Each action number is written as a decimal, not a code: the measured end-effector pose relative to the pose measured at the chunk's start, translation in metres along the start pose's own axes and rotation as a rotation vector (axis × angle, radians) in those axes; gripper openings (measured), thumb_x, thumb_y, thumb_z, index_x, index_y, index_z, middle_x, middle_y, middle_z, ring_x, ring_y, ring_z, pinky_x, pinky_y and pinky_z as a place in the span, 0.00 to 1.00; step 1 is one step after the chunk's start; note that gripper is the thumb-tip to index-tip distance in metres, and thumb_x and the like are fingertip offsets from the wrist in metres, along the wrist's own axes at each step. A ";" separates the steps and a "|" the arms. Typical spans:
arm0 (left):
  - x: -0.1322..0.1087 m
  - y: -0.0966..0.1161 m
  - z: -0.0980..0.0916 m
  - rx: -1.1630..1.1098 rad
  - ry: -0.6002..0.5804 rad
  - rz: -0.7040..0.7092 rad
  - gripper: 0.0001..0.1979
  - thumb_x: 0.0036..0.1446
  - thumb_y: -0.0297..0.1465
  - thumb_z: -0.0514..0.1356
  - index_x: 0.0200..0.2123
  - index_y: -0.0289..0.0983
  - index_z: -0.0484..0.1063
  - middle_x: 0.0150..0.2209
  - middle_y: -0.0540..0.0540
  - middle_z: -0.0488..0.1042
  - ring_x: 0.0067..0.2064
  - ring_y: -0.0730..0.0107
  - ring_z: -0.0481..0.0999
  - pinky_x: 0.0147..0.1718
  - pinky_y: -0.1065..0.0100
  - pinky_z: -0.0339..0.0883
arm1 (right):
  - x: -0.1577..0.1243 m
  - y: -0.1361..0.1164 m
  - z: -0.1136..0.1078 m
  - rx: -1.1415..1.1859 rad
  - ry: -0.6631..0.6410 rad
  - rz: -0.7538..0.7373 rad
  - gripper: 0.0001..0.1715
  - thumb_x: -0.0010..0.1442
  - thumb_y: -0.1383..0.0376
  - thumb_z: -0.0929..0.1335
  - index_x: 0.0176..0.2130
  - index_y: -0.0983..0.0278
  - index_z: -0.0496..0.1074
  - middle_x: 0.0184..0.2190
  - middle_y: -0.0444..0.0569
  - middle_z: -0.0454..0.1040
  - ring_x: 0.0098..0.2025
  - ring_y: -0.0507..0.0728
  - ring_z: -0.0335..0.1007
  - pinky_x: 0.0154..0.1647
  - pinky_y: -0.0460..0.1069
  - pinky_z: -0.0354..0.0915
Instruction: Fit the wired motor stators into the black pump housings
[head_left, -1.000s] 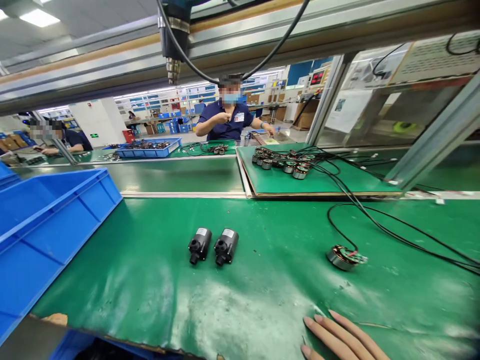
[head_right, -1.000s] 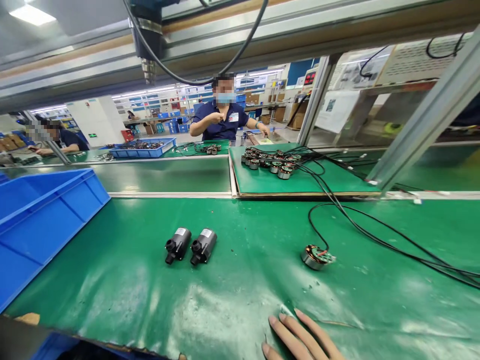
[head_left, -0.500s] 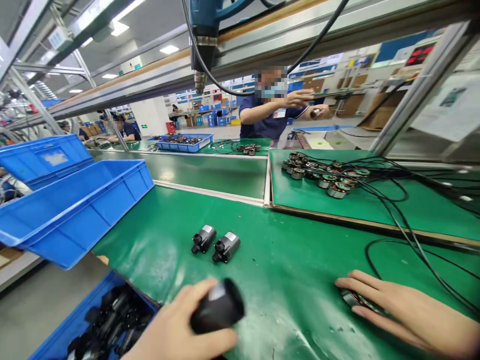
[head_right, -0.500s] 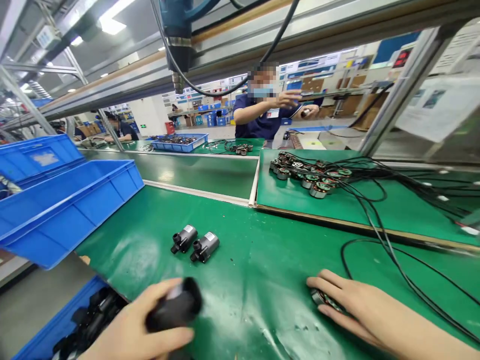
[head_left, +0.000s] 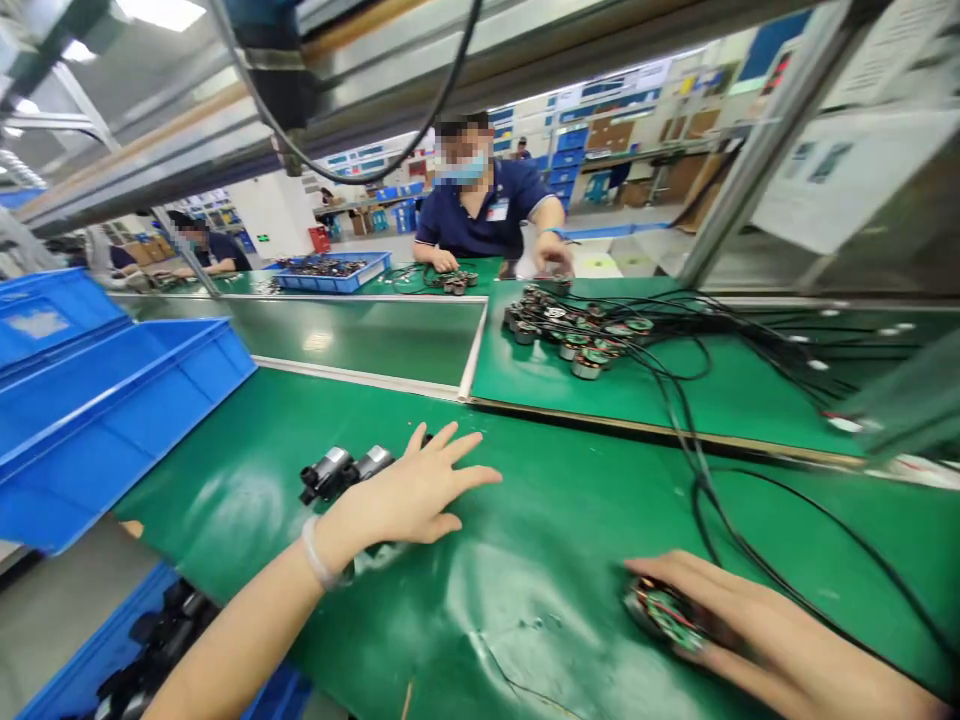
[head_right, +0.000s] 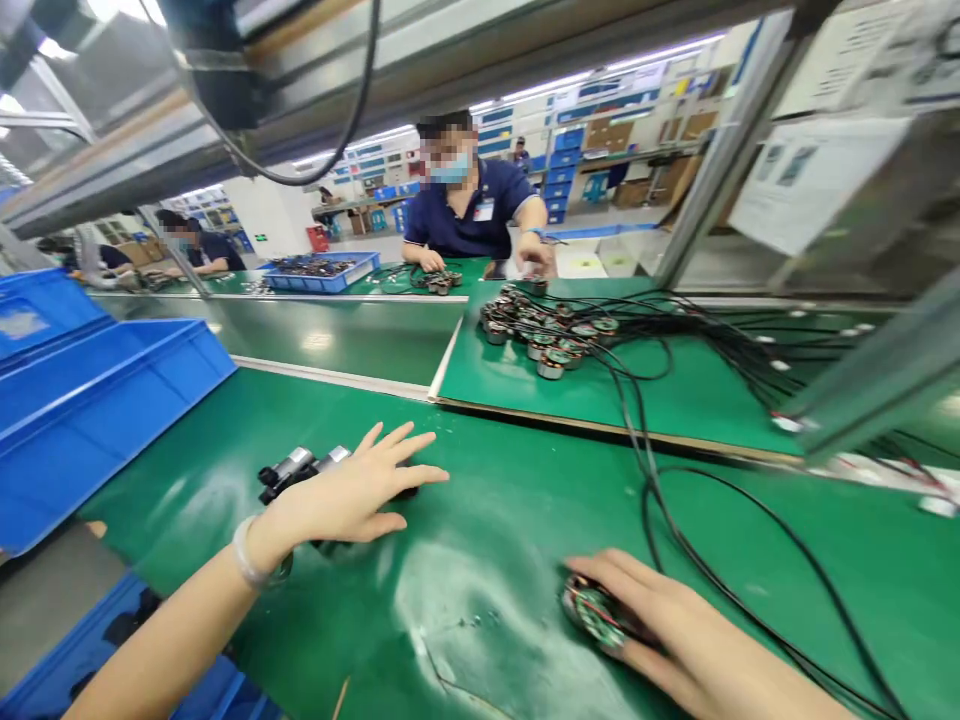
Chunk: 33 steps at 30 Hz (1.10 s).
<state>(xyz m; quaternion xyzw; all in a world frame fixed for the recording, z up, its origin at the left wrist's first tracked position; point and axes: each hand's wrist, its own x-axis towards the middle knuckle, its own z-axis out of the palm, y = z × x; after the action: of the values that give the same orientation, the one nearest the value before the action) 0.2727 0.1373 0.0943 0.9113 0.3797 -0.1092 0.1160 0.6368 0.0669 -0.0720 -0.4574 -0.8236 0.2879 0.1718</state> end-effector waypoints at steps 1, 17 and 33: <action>0.009 0.009 0.003 -0.022 0.005 0.018 0.40 0.55 0.25 0.69 0.69 0.41 0.57 0.73 0.30 0.50 0.73 0.28 0.47 0.64 0.24 0.46 | 0.007 -0.014 -0.006 0.049 -0.084 0.044 0.26 0.65 0.53 0.67 0.60 0.55 0.73 0.56 0.54 0.75 0.56 0.64 0.74 0.58 0.56 0.71; 0.060 0.074 0.101 -0.976 0.222 0.073 0.32 0.50 0.32 0.72 0.56 0.38 0.64 0.50 0.41 0.81 0.53 0.53 0.80 0.53 0.57 0.70 | 0.012 -0.066 0.005 0.190 0.076 -0.071 0.32 0.70 0.57 0.67 0.69 0.46 0.59 0.58 0.51 0.68 0.41 0.51 0.76 0.40 0.44 0.75; 0.062 0.069 0.090 -0.943 -0.014 0.155 0.28 0.61 0.43 0.64 0.58 0.39 0.59 0.57 0.44 0.77 0.52 0.52 0.75 0.58 0.50 0.60 | 0.013 -0.080 0.000 -0.163 0.180 -0.247 0.20 0.72 0.58 0.62 0.62 0.56 0.66 0.52 0.52 0.76 0.42 0.56 0.82 0.37 0.46 0.79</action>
<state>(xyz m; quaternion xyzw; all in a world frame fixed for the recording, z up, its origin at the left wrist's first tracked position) 0.3549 0.1046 -0.0003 0.7842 0.3181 0.0776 0.5272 0.5777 0.0442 -0.0215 -0.3891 -0.8754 0.1551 0.2412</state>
